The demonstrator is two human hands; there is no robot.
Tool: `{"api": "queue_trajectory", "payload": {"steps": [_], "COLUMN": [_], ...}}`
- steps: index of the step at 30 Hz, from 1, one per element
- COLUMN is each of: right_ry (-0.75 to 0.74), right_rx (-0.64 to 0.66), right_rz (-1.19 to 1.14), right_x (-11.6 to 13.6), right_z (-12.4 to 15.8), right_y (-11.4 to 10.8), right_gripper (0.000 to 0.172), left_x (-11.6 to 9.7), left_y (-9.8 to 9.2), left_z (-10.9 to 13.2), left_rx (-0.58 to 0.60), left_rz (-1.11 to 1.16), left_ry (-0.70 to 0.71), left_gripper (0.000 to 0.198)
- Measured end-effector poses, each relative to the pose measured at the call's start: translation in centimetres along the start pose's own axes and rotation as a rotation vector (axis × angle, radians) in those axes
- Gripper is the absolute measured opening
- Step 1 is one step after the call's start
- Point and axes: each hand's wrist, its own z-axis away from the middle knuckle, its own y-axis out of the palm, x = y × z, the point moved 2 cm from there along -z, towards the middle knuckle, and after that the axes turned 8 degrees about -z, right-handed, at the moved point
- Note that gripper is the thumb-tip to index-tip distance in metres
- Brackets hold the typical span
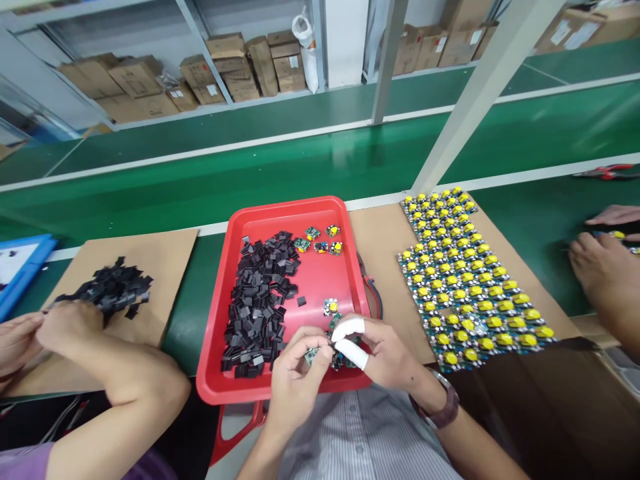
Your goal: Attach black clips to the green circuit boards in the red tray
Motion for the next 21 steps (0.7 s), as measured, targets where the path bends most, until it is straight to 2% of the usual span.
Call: {"api": "queue_trajectory", "payload": {"steps": [5,7,12,16,18,21], "right_ry": [-0.096,-0.109,-0.031,0.019,0.046,0.078], "right_rx": [-0.022,-0.031,0.021,0.037,0.044,0.063], "right_rz": [0.1,0.087,-0.107,-0.186,-0.224,-0.279], "right_x": [0.4,0.2,-1.0,-1.3,-1.3,-1.2], "right_z": [0.1,0.2,0.4,0.4,0.4,0.4], "right_y": [0.4,0.6,1.1,0.9,0.8,0.8], "right_gripper": [0.02,0.02,0.013,0.013,0.014,0.013], "left_x": [-0.1,0.1,0.7,0.6,0.4,-0.3], "left_y": [-0.1,-0.3,-0.7,-1.1,-1.3,-1.7], "left_z": [0.1,-0.1,-0.9,-1.0,-0.9,-0.7], "left_rx": [-0.058,-0.045,0.168,0.163,0.143,0.132], "left_rz": [-0.086,-0.082,0.106,0.14,0.084,-0.017], "left_ry": [0.093,0.088,-0.083,-0.104,-0.108,-0.068], "left_gripper": [0.008,0.007,0.013,0.008,0.004,0.009]}}
